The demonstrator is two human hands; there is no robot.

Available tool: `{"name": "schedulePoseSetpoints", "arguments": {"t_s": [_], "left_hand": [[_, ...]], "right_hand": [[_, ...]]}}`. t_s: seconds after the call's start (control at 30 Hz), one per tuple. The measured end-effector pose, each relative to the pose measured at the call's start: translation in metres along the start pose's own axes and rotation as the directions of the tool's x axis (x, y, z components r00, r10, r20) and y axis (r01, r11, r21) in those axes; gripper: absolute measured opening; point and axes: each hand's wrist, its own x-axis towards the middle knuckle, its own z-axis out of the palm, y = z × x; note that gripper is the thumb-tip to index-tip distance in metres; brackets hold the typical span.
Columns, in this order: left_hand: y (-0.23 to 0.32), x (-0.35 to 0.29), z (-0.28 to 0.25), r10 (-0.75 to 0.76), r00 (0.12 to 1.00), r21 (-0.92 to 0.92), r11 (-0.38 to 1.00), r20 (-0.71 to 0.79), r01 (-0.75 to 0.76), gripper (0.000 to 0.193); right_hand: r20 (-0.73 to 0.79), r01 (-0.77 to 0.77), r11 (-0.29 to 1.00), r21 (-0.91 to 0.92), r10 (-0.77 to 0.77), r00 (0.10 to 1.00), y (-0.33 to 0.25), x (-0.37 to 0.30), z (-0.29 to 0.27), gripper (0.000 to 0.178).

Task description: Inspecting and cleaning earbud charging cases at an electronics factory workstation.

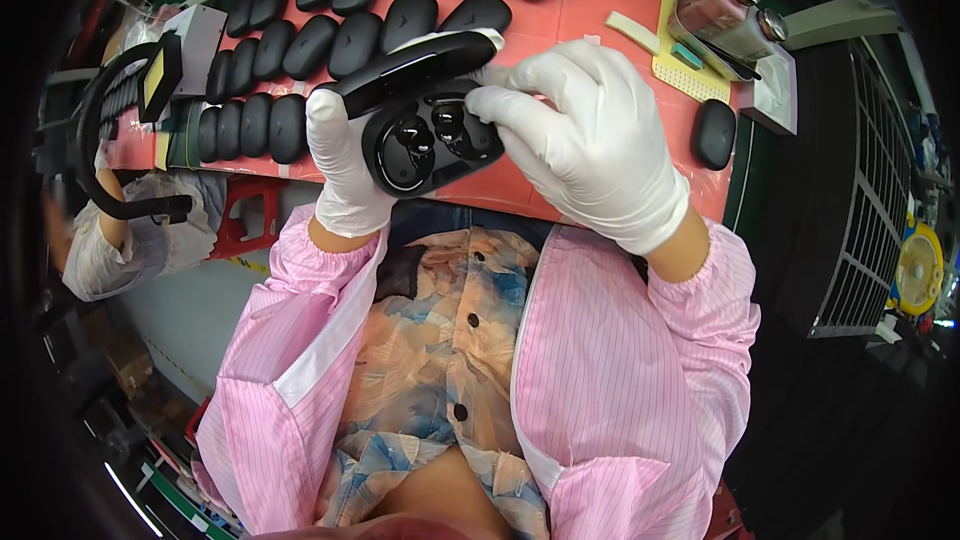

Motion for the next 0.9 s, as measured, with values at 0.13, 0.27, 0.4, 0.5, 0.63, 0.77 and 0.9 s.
{"name": "schedulePoseSetpoints", "arguments": {"t_s": [0.13,0.27,0.4,0.5,0.63,0.77,0.9], "left_hand": [[0.002,-0.002,0.001,0.012,0.999,0.007,1.0,-0.04,-0.012,0.087],[-0.001,0.005,-0.003,0.073,0.997,0.041,0.996,0.002,-0.073,0.091],[-0.001,0.006,0.002,0.067,0.998,0.044,0.997,-0.014,-0.067,0.091],[0.0,0.005,0.001,0.033,0.999,0.049,0.998,0.014,-0.034,0.086],[0.004,-0.002,0.006,-0.024,0.99,0.055,0.998,-0.141,0.032,0.077],[0.008,-0.005,0.008,-0.08,0.994,-0.056,0.996,-0.072,0.076,0.06],[0.008,-0.006,0.007,-0.256,0.947,-0.123,0.964,-0.192,0.236,0.059]], "right_hand": [[0.03,-0.118,0.986,0.116,0.116,0.993,-0.004,-0.01,0.001,0.025],[0.092,-0.34,0.86,0.38,0.33,0.939,0.002,-0.022,-0.012,0.021],[0.04,-0.341,0.849,0.403,0.356,0.934,-0.001,-0.017,-0.01,0.027],[0.174,-0.161,0.963,0.217,0.124,0.977,-0.009,-0.014,-0.003,0.03],[0.065,-0.128,0.99,-0.057,0.131,0.989,0.004,-0.011,0.0,0.032],[0.086,-0.041,0.973,0.228,0.022,0.996,-0.012,-0.003,0.002,0.028],[0.147,0.02,0.998,-0.067,-0.01,0.989,-0.016,0.005,0.006,0.029]]}}
